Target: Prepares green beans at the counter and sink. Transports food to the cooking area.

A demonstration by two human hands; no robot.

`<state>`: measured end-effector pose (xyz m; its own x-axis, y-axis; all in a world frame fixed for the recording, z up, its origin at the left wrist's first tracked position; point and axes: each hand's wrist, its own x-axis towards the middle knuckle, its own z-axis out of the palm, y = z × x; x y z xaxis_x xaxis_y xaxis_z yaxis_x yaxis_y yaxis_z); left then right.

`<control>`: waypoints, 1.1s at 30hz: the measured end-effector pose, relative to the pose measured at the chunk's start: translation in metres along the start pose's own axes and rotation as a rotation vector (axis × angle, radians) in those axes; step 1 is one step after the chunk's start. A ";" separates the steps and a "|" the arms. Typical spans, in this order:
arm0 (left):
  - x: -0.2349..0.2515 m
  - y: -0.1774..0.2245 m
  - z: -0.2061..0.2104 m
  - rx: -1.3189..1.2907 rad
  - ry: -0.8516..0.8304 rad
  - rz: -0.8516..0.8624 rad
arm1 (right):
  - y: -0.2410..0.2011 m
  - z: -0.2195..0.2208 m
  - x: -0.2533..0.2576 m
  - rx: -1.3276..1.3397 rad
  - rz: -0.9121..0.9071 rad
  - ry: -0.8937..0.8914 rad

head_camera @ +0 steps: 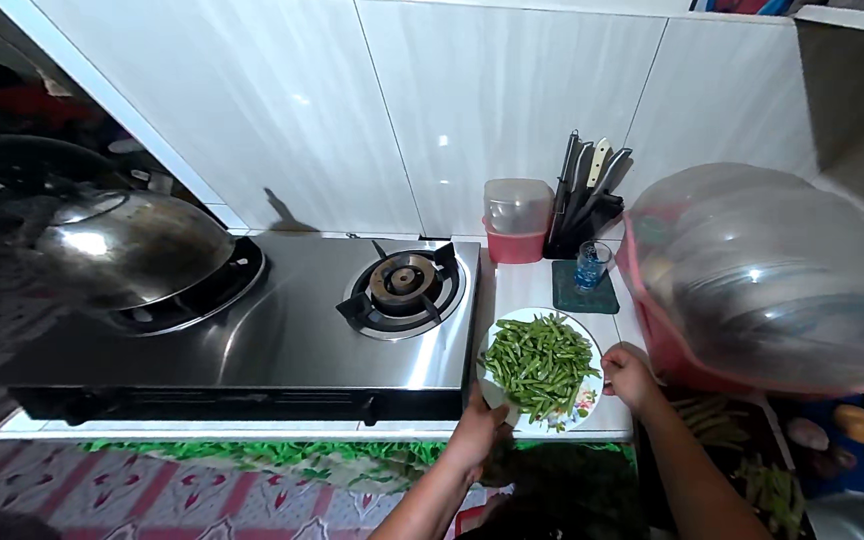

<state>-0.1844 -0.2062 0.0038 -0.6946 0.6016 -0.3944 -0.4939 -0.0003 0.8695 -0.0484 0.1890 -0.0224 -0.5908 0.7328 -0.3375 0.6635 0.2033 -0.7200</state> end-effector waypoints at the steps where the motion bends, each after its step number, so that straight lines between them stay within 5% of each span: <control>1: -0.004 0.005 0.002 0.017 -0.002 0.019 | 0.005 0.001 0.004 -0.046 -0.018 0.025; 8: -0.028 0.038 0.013 0.407 -0.005 0.046 | 0.011 -0.021 -0.019 -0.174 -0.317 0.181; 13: -0.039 0.093 0.051 0.993 -0.022 0.410 | 0.004 -0.052 -0.089 0.016 -0.454 0.225; 19: 0.105 0.105 0.109 1.362 -0.152 0.776 | 0.002 -0.077 -0.151 0.036 -0.525 0.264; 24: 0.188 0.083 0.099 1.457 -0.268 0.619 | 0.037 -0.089 -0.186 0.017 -0.490 0.260; 29: 0.173 0.097 0.092 1.576 -0.356 0.420 | 0.110 -0.101 -0.213 0.064 -0.434 0.241; 33: 0.154 0.096 0.099 1.711 -0.392 0.265 | 0.113 -0.107 -0.245 0.054 -0.338 0.156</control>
<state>-0.2874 -0.0345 0.0556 -0.3773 0.8610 -0.3410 0.8236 0.4804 0.3016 0.2205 0.1015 0.0434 -0.6929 0.7208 0.0183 0.4152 0.4196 -0.8072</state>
